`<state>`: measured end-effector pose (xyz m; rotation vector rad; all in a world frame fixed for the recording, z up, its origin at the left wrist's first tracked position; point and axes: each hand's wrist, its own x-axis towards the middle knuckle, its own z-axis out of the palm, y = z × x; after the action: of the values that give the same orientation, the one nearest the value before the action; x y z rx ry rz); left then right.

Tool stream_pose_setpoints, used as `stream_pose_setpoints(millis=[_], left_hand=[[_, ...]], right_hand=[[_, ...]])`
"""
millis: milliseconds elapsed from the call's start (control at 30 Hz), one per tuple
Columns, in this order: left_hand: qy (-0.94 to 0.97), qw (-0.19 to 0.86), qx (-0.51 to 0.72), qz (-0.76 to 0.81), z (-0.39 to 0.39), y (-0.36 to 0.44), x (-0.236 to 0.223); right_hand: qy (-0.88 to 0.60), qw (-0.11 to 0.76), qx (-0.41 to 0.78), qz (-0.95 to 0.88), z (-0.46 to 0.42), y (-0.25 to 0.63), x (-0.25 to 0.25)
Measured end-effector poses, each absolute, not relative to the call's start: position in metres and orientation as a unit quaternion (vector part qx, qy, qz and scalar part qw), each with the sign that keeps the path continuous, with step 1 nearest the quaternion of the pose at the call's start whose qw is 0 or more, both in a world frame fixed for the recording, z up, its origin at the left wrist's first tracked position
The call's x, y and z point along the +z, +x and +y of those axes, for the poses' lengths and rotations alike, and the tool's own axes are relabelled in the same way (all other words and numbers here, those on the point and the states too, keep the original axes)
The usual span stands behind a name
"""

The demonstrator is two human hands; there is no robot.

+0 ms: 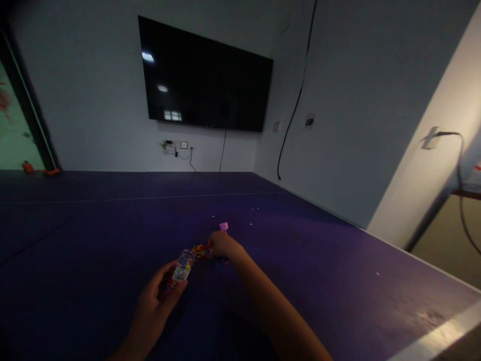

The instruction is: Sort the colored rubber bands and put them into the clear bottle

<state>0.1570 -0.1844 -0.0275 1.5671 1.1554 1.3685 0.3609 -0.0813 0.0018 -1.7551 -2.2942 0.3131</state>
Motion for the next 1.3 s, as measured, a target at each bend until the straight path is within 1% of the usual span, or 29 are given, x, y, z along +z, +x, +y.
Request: stream_pose_setpoints(millis=[167,433,667,800,1067,1200,1300], left_hand=[[0.615,0.372,0.533,0.446,-0.183,0.158,-0.029],[0.608,0.384,0.526,0.453,-0.185,0.157,-0.026],[0.609,0.383,0.52,0.461,-0.182,0.157,-0.029],[0.609,0.386,0.524,0.454,-0.182,0.157,-0.029],[0.621,0.383,0.515,0.449,-0.178,0.155,-0.034],[0.619,0.395,0.515,0.443,-0.176,0.155,-0.035],[0.615,0.396,0.516,0.446,-0.177,0.156,-0.033]], right_hand=[[-0.61,0.075,0.124,-0.779,-0.069,0.357,0.006],[-0.602,0.084,0.128,-0.783,-0.069,0.357,0.007],[-0.608,0.105,0.142,-0.774,-0.071,0.36,0.023],[-0.576,0.139,0.147,-0.792,-0.074,0.362,0.038],[-0.508,0.208,0.229,-0.804,-0.1,0.352,0.073],[-0.457,0.216,0.291,-0.812,-0.113,0.345,0.083],[-0.432,0.204,0.311,-0.822,-0.12,0.338,0.086]])
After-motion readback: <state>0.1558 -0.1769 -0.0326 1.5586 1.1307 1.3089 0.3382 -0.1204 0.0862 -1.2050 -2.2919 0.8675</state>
